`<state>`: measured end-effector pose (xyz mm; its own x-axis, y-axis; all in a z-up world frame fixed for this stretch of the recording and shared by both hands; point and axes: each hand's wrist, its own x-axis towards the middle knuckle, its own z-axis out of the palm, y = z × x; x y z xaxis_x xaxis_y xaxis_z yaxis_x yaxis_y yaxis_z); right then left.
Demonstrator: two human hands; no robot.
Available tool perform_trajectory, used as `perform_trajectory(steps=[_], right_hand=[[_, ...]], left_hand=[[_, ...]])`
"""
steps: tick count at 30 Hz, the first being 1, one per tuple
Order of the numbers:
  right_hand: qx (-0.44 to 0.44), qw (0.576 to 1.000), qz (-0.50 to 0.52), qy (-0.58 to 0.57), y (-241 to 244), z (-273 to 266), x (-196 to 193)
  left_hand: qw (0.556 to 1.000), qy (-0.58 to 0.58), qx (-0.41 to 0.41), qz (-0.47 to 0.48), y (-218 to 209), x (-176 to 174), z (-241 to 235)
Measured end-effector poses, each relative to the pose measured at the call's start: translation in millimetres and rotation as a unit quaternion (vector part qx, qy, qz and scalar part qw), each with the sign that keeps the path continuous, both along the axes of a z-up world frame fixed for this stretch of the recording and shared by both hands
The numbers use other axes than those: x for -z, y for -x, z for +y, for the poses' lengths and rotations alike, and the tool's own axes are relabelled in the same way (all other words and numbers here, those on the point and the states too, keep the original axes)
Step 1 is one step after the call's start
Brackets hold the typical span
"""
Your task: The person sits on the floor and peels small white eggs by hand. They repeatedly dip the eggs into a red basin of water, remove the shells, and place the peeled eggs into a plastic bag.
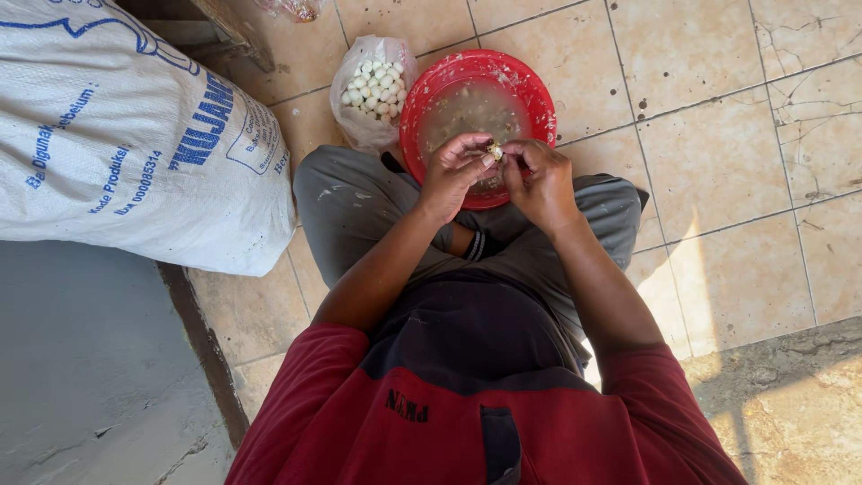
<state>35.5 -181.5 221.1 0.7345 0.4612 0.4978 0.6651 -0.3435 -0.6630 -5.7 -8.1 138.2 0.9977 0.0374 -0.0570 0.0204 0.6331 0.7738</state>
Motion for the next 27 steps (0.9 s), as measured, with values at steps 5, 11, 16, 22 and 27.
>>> perform_trajectory(steps=[5,11,16,22,27], right_hand=[[0.01,0.998,0.042,0.038,-7.0,15.9,-3.7],[0.014,0.993,0.112,0.018,-20.1,26.3,3.5],[0.043,0.986,0.157,-0.018,-36.1,28.8,-4.0],[-0.105,0.994,0.004,0.04,-37.4,28.7,-30.6],[-0.097,0.988,-0.021,0.115,-36.9,32.4,-41.3]], left_hand=[[0.989,-0.135,-0.03,-0.056,-2.2,3.4,7.0],[0.996,-0.09,-0.011,0.024,-8.0,-1.3,20.2],[0.987,0.141,0.063,0.04,-12.1,-7.9,38.9],[0.989,0.114,0.073,0.053,-11.5,-8.4,39.5],[0.998,0.006,0.05,0.04,-9.9,-7.1,35.6]])
